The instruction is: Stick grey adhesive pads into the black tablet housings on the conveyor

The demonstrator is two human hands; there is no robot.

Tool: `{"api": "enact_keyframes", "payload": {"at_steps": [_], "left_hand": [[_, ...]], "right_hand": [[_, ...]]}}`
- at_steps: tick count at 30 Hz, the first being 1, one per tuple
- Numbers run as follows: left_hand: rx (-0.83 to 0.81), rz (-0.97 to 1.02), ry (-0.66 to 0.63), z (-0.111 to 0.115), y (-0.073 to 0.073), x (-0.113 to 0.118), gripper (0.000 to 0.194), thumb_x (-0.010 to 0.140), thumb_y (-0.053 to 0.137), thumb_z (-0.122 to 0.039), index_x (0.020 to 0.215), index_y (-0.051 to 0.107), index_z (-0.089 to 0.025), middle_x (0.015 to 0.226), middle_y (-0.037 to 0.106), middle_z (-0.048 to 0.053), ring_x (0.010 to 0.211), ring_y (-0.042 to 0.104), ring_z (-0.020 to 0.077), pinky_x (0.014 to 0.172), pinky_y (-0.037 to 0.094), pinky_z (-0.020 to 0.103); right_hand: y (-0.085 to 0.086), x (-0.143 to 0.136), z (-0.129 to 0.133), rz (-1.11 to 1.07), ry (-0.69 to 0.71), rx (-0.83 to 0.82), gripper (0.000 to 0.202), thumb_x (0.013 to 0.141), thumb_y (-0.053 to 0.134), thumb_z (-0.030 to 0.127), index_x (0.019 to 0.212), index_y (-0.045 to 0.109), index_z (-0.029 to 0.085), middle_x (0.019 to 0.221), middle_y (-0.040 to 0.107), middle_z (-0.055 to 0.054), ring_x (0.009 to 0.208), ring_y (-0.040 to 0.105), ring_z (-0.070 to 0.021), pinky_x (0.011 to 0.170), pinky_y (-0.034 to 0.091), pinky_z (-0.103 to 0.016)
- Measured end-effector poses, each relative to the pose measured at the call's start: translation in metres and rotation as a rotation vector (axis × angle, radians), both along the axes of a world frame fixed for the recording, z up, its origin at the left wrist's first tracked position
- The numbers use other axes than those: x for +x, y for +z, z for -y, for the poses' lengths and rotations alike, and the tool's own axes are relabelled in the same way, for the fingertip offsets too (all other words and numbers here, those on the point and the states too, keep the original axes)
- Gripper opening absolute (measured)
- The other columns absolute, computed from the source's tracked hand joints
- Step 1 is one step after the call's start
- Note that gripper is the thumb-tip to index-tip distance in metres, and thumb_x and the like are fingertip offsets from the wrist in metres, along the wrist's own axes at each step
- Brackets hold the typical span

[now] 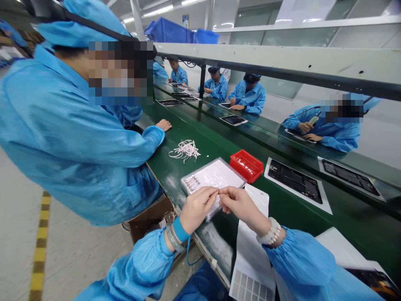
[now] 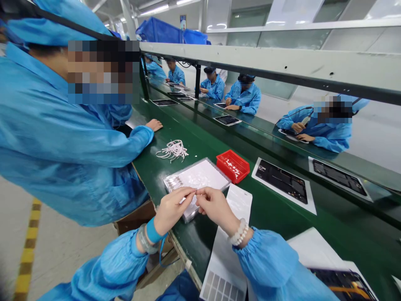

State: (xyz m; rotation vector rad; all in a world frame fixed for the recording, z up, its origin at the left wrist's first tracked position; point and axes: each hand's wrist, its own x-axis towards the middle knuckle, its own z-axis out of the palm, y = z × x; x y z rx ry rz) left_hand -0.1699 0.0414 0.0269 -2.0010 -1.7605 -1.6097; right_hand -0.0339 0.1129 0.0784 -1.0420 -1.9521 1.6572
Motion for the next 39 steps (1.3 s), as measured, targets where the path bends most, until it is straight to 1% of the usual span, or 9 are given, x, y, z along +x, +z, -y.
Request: {"api": "enact_keyframes", "payload": {"at_steps": [7,11,13,17,19,24,30,34,39], "left_hand": [[-0.082,-0.141,0.151,-0.01,-0.003,-0.01,0.016,0.09,0.044,-0.017,0.091,0.06,-0.017,0.08,0.065,0.004,0.073,0.063,0.0164,0.071,0.051,0.028],[-0.085,-0.208,0.176,-0.014,0.008,-0.016,0.028,0.088,0.04,-0.009,0.107,0.058,-0.016,0.116,0.06,0.013,0.105,0.057,0.0246,0.09,0.045,0.04],[-0.056,-0.297,0.085,-0.011,0.016,-0.007,0.029,0.089,0.044,-0.012,0.115,0.056,-0.019,0.126,0.055,0.011,0.114,0.051,0.0264,0.095,0.04,0.042],[0.046,-0.416,-0.148,0.0,0.031,0.03,0.016,0.095,0.046,-0.021,0.1,0.061,-0.019,0.097,0.067,0.005,0.092,0.055,0.0215,0.082,0.04,0.035],[0.023,-0.306,-0.232,0.004,0.035,0.05,0.02,0.096,0.043,-0.021,0.09,0.061,-0.017,0.088,0.067,0.004,0.085,0.056,0.0188,0.078,0.04,0.033],[-0.416,0.11,-0.566,0.015,0.038,0.101,0.028,0.093,0.046,-0.029,0.073,0.06,-0.018,0.072,0.063,-0.001,0.07,0.059,0.0131,0.067,0.044,0.023],[-0.678,0.16,-0.817,0.026,0.027,0.157,0.04,0.091,0.046,-0.042,0.06,0.058,-0.018,0.058,0.059,-0.002,0.055,0.057,0.0115,0.052,0.047,0.016],[-0.427,-0.049,-0.874,0.032,0.016,0.173,0.029,0.093,0.047,-0.038,0.082,0.068,-0.021,0.078,0.07,-0.001,0.069,0.066,0.012,0.063,0.052,0.014],[-0.012,-0.504,-0.832,0.028,0.005,0.172,0.034,0.092,0.052,-0.04,0.122,0.059,-0.027,0.115,0.067,0.0,0.1,0.065,0.017,0.086,0.052,0.021]], "right_hand": [[-0.003,0.003,-0.002,0.084,-0.039,0.1,0.014,0.072,0.054,0.016,0.083,0.062,0.017,0.056,0.055,0.006,0.049,0.053,-0.0094,0.052,0.042,-0.022],[0.013,0.017,-0.004,0.141,-0.086,0.012,0.008,0.074,0.051,0.017,0.079,0.057,0.017,0.05,0.053,0.005,0.045,0.052,-0.0091,0.048,0.042,-0.02],[0.02,0.029,-0.003,0.167,-0.082,-0.037,0.006,0.077,0.052,0.021,0.074,0.056,0.017,0.046,0.052,0.005,0.043,0.05,-0.0094,0.046,0.04,-0.02],[0.026,0.061,0.008,0.199,-0.057,-0.061,0.014,0.079,0.055,0.025,0.069,0.057,0.017,0.042,0.049,0.005,0.041,0.047,-0.0091,0.045,0.036,-0.02],[0.026,0.081,0.019,0.201,-0.065,0.077,0.014,0.081,0.057,0.028,0.072,0.059,0.017,0.049,0.053,0.004,0.046,0.049,-0.0096,0.049,0.037,-0.021],[0.032,0.144,0.061,0.239,-0.164,0.616,0.013,0.088,0.053,0.023,0.08,0.063,0.02,0.081,0.064,-0.001,0.075,0.059,-0.0136,0.069,0.043,-0.024],[0.02,0.204,0.114,0.304,-0.256,0.546,0.011,0.089,0.054,0.021,0.081,0.061,0.02,0.081,0.063,0.0,0.076,0.059,-0.012,0.068,0.042,-0.021],[-0.001,0.227,0.146,0.222,-0.385,0.567,0.01,0.09,0.047,0.017,0.083,0.054,0.02,0.081,0.058,-0.001,0.076,0.055,-0.0127,0.067,0.041,-0.023],[0.002,0.299,0.148,0.329,-0.554,0.66,0.016,0.091,0.038,0.013,0.081,0.048,0.02,0.083,0.054,-0.005,0.083,0.049,-0.0168,0.073,0.042,-0.029]]}}
